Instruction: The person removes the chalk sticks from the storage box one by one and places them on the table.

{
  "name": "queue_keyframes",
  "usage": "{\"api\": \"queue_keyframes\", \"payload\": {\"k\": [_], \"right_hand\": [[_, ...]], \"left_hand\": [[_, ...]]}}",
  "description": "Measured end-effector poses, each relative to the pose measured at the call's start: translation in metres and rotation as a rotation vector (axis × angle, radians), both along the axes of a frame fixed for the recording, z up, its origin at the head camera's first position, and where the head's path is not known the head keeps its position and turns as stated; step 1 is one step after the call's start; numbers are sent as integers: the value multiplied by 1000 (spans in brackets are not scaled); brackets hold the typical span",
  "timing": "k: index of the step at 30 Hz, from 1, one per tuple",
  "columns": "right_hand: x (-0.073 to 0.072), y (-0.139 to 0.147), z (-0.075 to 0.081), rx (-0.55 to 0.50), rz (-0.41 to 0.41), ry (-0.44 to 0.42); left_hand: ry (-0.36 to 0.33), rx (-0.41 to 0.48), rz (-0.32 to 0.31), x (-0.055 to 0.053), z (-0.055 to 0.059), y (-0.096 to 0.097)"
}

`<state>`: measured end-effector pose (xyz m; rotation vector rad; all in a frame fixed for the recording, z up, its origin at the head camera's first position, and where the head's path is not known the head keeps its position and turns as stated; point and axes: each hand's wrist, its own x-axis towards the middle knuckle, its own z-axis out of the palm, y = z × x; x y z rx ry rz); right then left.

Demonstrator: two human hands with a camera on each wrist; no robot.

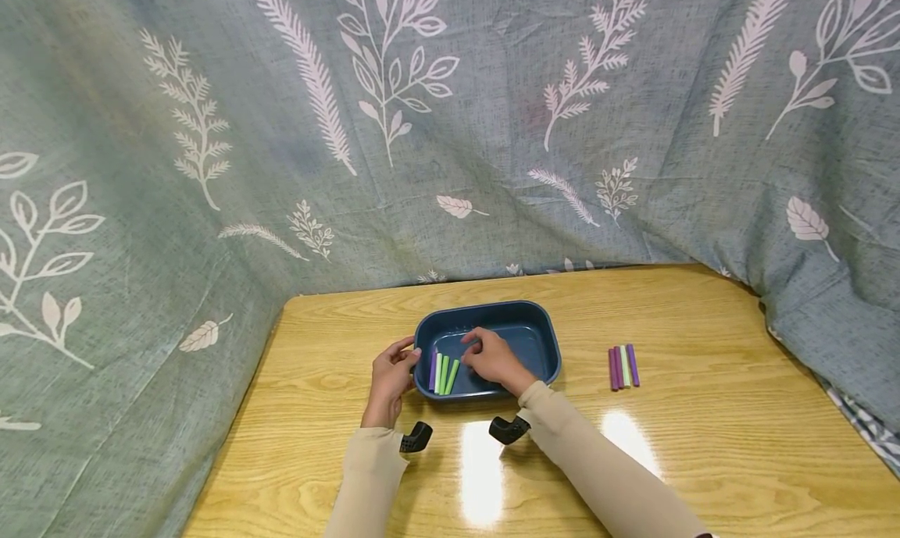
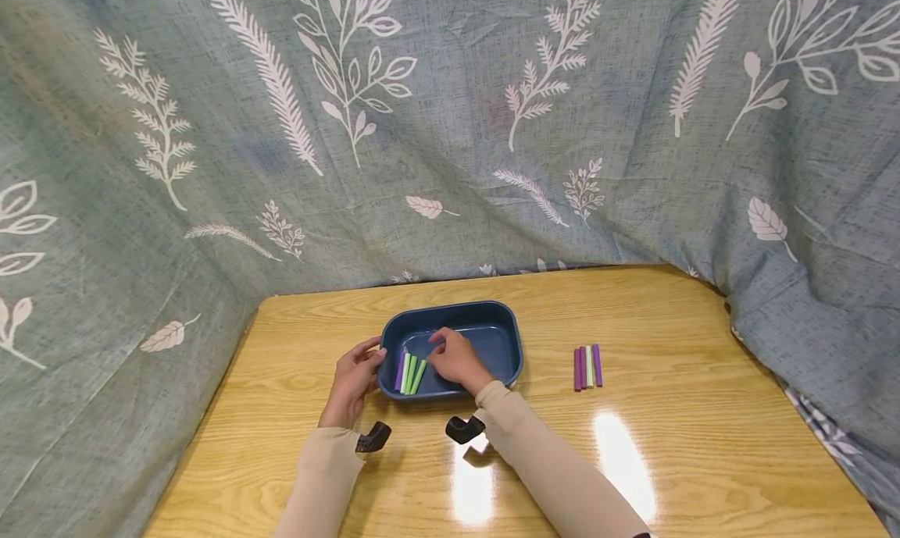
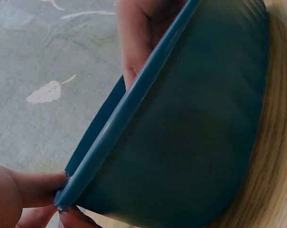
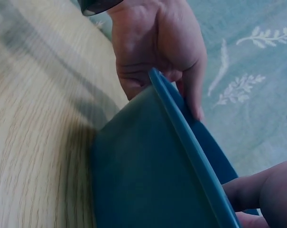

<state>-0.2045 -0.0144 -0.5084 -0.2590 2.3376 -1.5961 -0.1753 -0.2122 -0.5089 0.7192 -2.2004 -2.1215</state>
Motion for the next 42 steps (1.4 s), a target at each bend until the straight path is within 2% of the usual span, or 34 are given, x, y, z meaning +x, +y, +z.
{"api": "queue_keyframes", "payload": {"k": [6, 13, 18, 28, 35, 42], "right_hand": [[1, -4, 0, -24, 26, -67], [1, -4, -1, 43, 66, -92], [0, -4, -3, 64, 102, -89], [-1, -5, -5, 92, 165, -56], [0, -5, -4, 54, 167, -73], [-1, -7, -2, -49, 151, -45]], "left_hand": [[18, 18, -4, 1, -1, 0], [12, 21, -3, 1, 0, 1], [-4, 9, 0, 0, 0, 2], [10, 13, -2, 0, -2, 1], [5, 12, 0, 0, -1, 1], [4, 9, 1, 0, -1, 1]]}}
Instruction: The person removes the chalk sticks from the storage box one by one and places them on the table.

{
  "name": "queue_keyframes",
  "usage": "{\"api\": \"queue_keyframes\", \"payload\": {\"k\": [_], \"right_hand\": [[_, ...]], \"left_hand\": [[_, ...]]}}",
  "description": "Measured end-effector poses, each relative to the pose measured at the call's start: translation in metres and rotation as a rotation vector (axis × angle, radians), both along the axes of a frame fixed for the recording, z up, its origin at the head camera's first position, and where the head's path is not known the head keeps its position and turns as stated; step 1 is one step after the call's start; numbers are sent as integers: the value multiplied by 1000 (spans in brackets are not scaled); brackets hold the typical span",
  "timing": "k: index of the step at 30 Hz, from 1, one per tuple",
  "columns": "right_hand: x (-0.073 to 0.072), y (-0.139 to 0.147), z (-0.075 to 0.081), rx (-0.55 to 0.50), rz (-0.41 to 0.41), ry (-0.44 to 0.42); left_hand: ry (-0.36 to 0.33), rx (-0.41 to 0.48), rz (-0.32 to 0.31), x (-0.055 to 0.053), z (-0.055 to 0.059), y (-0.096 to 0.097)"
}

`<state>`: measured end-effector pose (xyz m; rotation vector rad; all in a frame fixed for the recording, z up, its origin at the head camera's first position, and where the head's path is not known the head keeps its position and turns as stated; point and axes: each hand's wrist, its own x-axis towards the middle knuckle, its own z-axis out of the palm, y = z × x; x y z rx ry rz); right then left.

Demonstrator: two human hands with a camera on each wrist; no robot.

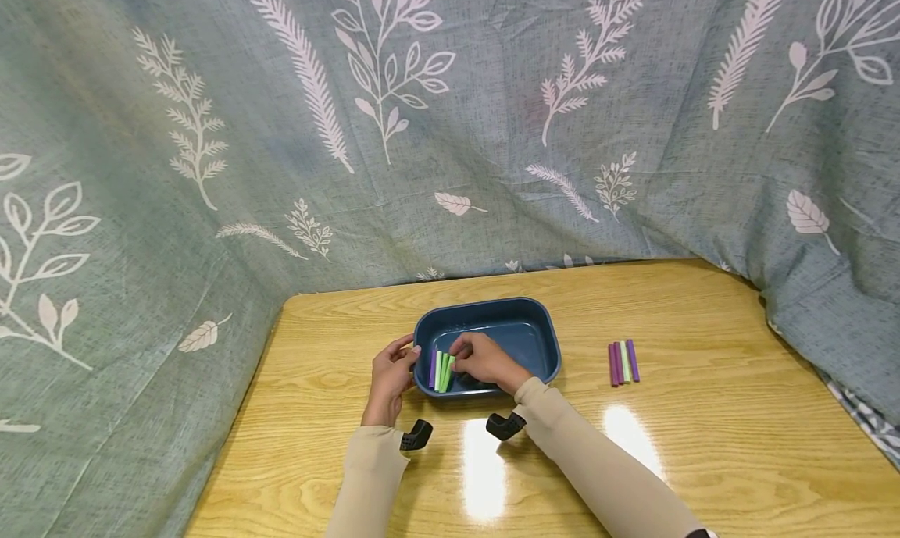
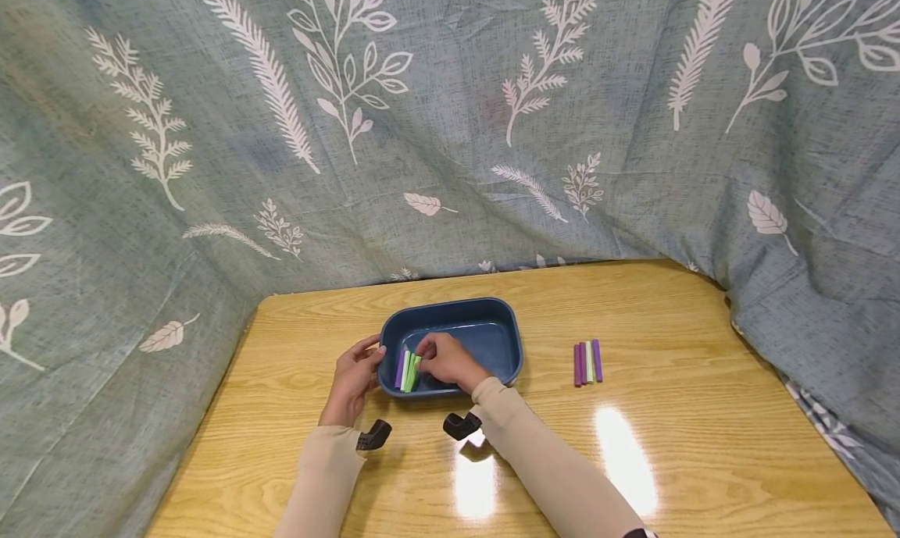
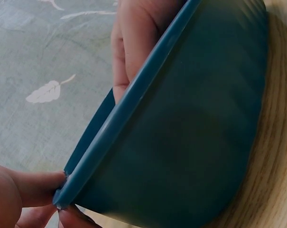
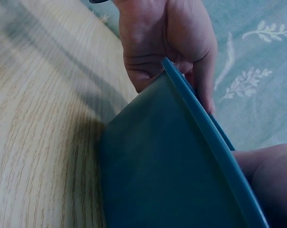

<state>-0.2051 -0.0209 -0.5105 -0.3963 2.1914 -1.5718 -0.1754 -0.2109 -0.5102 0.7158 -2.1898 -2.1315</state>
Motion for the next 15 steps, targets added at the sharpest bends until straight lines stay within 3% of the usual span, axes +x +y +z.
{"api": "queue_keyframes", "payload": {"k": [9, 15], "right_hand": [[-2, 1, -2, -13, 14, 78], [1, 5, -2, -79, -20, 84]], "left_hand": [[5, -4, 8, -1, -1, 0], [3, -5, 2, 0, 0, 0]]}}
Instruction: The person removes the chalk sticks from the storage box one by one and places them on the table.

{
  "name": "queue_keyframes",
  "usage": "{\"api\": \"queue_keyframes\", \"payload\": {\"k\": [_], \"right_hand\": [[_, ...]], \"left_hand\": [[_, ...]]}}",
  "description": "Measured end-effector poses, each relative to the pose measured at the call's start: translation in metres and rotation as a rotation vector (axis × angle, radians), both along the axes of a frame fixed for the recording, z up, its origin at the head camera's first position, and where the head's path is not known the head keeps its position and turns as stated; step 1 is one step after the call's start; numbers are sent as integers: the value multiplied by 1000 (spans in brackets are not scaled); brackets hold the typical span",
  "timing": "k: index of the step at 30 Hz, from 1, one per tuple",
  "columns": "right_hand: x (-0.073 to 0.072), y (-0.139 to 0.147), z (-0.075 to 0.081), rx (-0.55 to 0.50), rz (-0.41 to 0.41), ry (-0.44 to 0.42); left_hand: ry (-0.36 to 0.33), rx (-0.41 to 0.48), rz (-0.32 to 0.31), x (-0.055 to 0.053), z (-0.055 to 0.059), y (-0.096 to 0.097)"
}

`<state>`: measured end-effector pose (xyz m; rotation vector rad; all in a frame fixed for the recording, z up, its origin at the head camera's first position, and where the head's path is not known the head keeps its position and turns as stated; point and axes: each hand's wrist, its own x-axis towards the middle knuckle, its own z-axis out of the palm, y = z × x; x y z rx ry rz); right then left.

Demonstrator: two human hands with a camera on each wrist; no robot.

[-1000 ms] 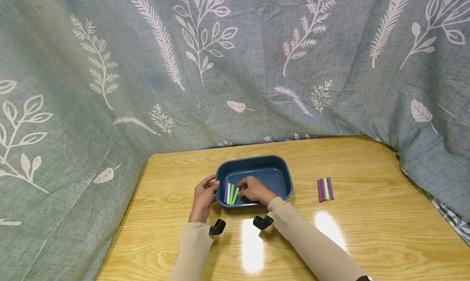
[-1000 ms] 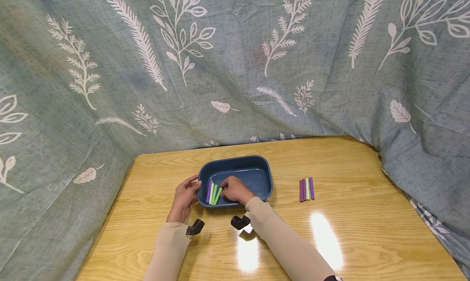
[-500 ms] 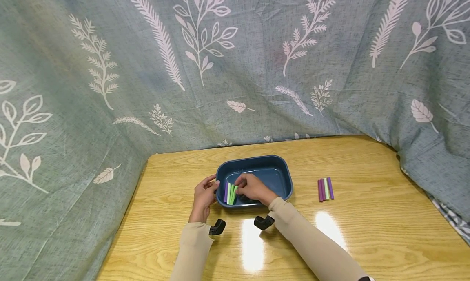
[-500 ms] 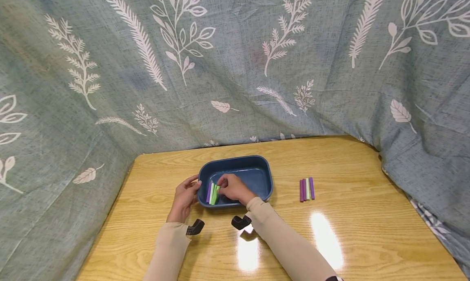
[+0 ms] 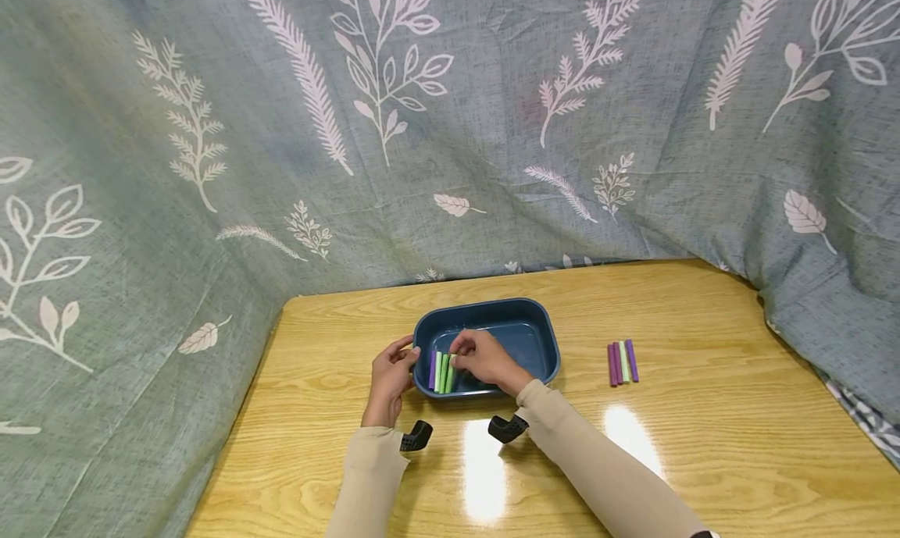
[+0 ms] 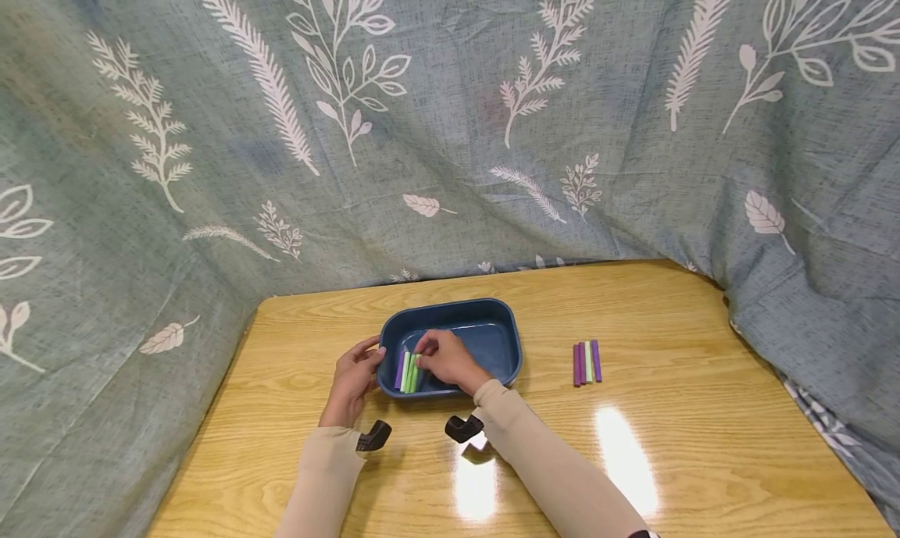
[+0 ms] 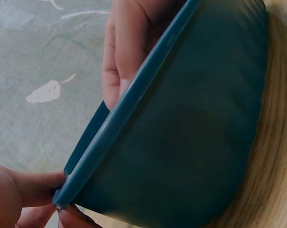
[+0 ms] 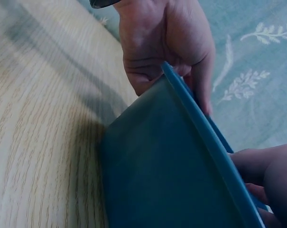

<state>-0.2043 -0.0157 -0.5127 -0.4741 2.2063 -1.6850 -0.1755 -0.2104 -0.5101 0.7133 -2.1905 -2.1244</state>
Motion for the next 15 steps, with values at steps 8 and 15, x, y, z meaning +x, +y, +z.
{"api": "queue_keyframes", "payload": {"k": [8, 15], "right_hand": [[5, 9, 7, -131, -138, -8], [9, 26, 11, -184, -243, -9]], "left_hand": [[-4, 7, 2, 1, 1, 1], [-3, 1, 6, 2, 2, 2]]}}
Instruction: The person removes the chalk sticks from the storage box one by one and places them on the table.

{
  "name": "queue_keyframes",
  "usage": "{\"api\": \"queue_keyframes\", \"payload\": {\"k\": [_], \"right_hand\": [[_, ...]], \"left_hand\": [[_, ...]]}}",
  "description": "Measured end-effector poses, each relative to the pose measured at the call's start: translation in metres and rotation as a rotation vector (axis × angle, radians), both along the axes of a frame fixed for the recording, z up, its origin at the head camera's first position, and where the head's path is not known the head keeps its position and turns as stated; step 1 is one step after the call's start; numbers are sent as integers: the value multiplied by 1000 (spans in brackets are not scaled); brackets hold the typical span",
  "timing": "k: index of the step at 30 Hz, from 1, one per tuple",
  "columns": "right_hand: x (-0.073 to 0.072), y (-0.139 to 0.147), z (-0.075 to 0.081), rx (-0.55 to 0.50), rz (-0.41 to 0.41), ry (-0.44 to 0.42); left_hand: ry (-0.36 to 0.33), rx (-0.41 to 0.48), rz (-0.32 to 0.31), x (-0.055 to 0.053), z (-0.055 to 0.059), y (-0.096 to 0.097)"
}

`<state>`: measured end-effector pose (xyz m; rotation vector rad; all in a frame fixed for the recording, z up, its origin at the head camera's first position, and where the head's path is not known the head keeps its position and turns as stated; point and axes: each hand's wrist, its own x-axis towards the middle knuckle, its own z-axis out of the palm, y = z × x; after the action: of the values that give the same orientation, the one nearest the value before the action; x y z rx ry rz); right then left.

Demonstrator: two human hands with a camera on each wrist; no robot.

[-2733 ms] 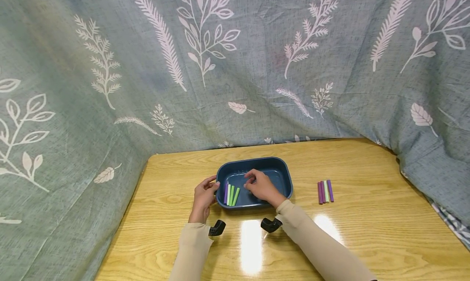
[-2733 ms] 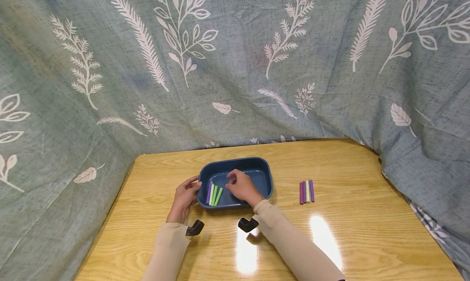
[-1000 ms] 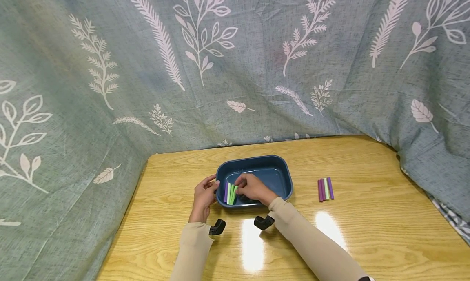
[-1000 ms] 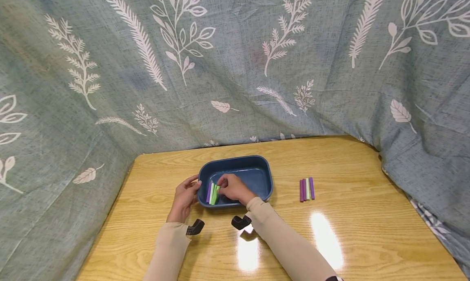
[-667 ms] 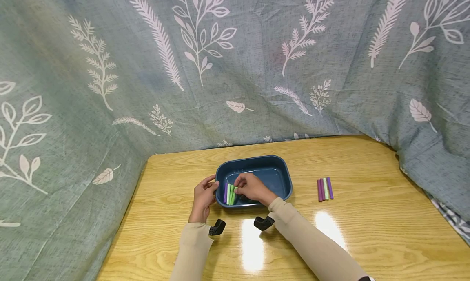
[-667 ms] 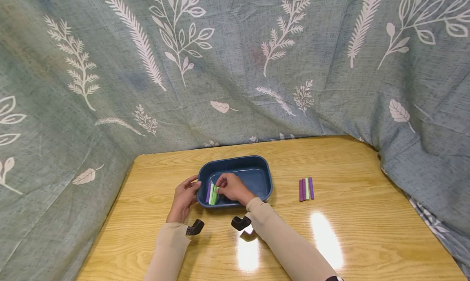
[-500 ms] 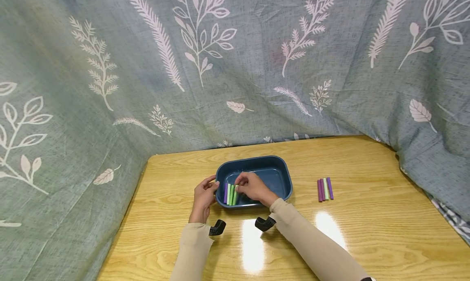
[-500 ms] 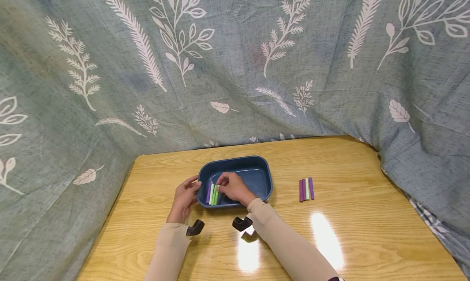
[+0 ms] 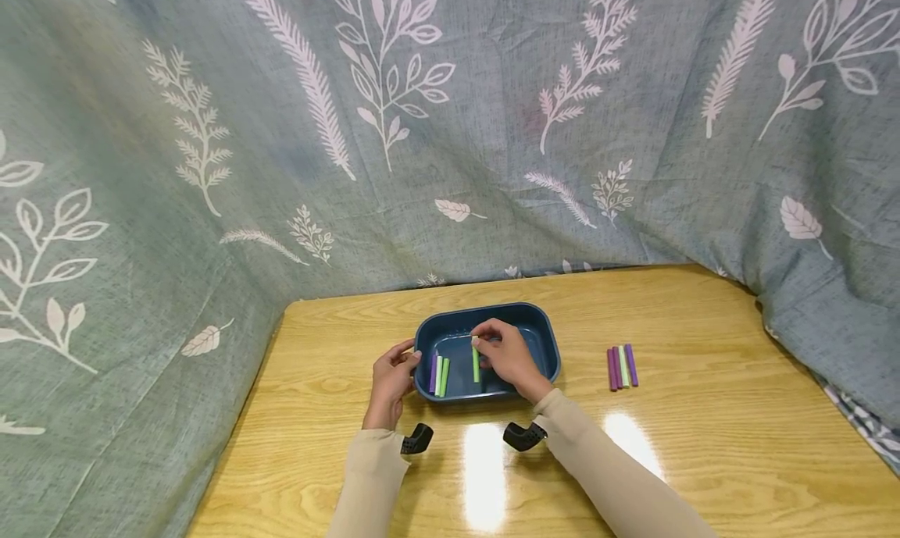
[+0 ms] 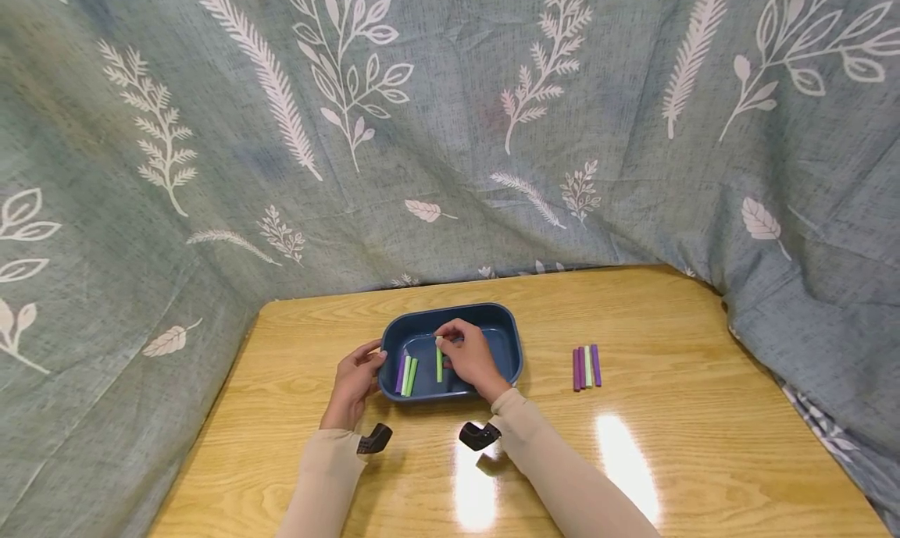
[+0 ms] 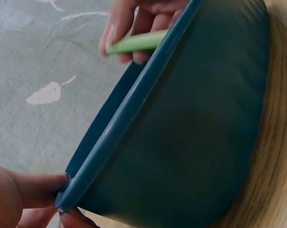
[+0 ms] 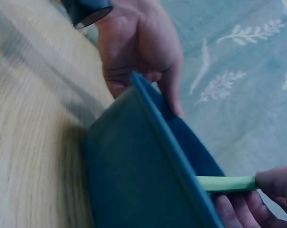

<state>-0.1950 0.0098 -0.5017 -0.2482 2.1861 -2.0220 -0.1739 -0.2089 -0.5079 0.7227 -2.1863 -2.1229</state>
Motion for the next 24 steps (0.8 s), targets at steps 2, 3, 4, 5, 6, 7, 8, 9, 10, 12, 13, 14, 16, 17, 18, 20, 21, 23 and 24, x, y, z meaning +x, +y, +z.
{"api": "queue_keyframes", "payload": {"k": [2, 3, 4, 5, 6, 7, 8, 9, 10, 12, 13, 14, 16, 17, 18, 20, 21, 23, 24], "right_hand": [[1, 8, 2, -12, -8, -4], [1, 12, 3, -13, -12, -5], [1, 17, 5, -14, -17, -5], [1, 22, 7, -15, -23, -4], [1, 28, 8, -12, -30, -4], [0, 34, 10, -11, -42, -5], [-1, 40, 11, -11, -54, -6], [-1, 46, 12, -10, -67, -9], [-2, 53, 13, -11, -79, -13], [-2, 67, 13, -5, -107, -26], [-2, 74, 14, -4, -120, -32], [-2, 81, 14, -1, -131, -34], [-1, 94, 15, 0, -150, -43], [0, 101, 15, -5, -159, -47], [0, 107, 15, -10, -165, -49], [1, 120, 15, -22, -177, -55], [1, 126, 15, -27, -181, -62], [1, 138, 14, -30, -188, -73], [2, 144, 13, -26, -190, -79]], "left_hand": [[-3, -4, 2, 0, -1, 0], [-3, -5, 3, 0, -1, -1], [1, -6, 2, 0, -1, -1], [3, -7, 0, 0, -1, -1], [5, -6, -1, 0, -2, -1], [5, -4, -1, 0, -2, -1], [5, -4, -2, 0, -2, -1], [5, -3, -2, 0, -2, -1], [4, -4, -1, 0, -2, -1], [1, -3, -1, 0, -3, -1], [-3, -4, 0, 0, -3, -1], [-5, -5, -1, 1, -3, -1], [-9, -7, -3, 1, -2, -1], [-11, -7, -4, 1, -2, -1], [-12, -7, -4, 1, -2, -1], [-16, -8, -3, 1, -1, 0], [-15, -8, -3, 0, -1, 0], [-11, -7, -3, 0, 0, 0], [-10, -8, -3, 0, 0, 0]]}}
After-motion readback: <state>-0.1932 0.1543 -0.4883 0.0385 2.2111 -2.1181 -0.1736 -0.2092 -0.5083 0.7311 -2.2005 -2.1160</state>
